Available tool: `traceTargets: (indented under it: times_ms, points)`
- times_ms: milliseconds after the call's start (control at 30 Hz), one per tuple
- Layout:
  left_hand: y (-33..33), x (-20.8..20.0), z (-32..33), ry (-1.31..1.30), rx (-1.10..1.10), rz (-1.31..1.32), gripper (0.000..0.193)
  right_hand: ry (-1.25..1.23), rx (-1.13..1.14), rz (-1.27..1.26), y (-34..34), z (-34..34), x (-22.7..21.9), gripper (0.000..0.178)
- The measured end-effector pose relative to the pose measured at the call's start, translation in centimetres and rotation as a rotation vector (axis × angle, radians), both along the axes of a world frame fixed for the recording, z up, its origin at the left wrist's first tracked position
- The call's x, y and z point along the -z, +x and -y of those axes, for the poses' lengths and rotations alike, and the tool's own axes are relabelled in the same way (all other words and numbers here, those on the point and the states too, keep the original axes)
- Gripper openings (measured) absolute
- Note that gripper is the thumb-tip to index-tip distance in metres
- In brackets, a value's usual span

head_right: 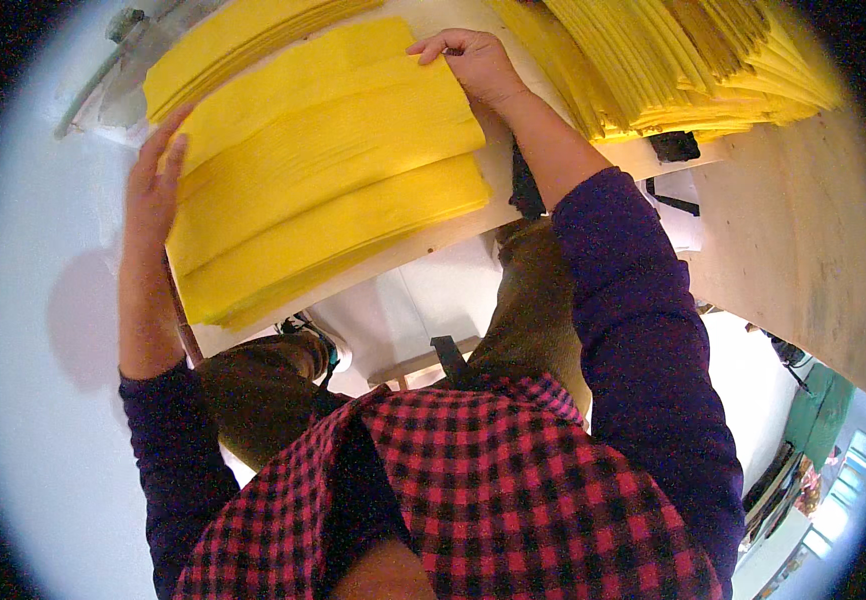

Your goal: The person folds yellow fabric pieces on a table, aligning edges and pressing folds flat. The folded pieces are stacked into a growing pile on the table.

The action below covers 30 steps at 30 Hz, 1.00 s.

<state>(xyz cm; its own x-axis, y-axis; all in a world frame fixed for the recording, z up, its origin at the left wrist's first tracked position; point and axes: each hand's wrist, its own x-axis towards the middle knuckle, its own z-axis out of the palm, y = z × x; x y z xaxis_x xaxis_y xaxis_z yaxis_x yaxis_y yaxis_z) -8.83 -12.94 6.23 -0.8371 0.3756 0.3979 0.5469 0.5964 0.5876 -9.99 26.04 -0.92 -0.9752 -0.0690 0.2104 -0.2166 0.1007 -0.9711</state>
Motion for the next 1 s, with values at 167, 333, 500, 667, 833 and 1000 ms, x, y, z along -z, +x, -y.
traceTargets:
  times_ms: [167,333,500,667,833,1000]
  points:
    - [2.3,2.1,-5.7,-0.365,0.072,-0.113,0.044,0.016,-0.038,-0.017,-0.2,-0.4,0.5,0.009]
    - [3.9,3.7,-6.1,-0.421,0.072,-0.093,0.047,0.021,-0.039,-0.027,-0.3,-0.4,0.7,0.01]
    - [4.0,5.1,-6.1,-0.492,0.049,-0.126,0.049,0.137,0.101,0.023,0.5,-0.6,-0.8,0.015]
    - [4.3,5.6,-6.0,-0.498,0.035,-0.17,0.05,0.212,0.391,0.046,1.9,1.3,-4.6,0.019]
    - [4.2,6.0,-6.2,-0.517,0.027,-0.165,0.05,0.498,0.165,-0.253,3.6,11.4,-4.7,0.041]
    - [3.9,6.4,-6.1,-0.498,0.032,-0.133,0.051,1.008,0.006,-0.141,4.3,18.3,-2.5,0.08]
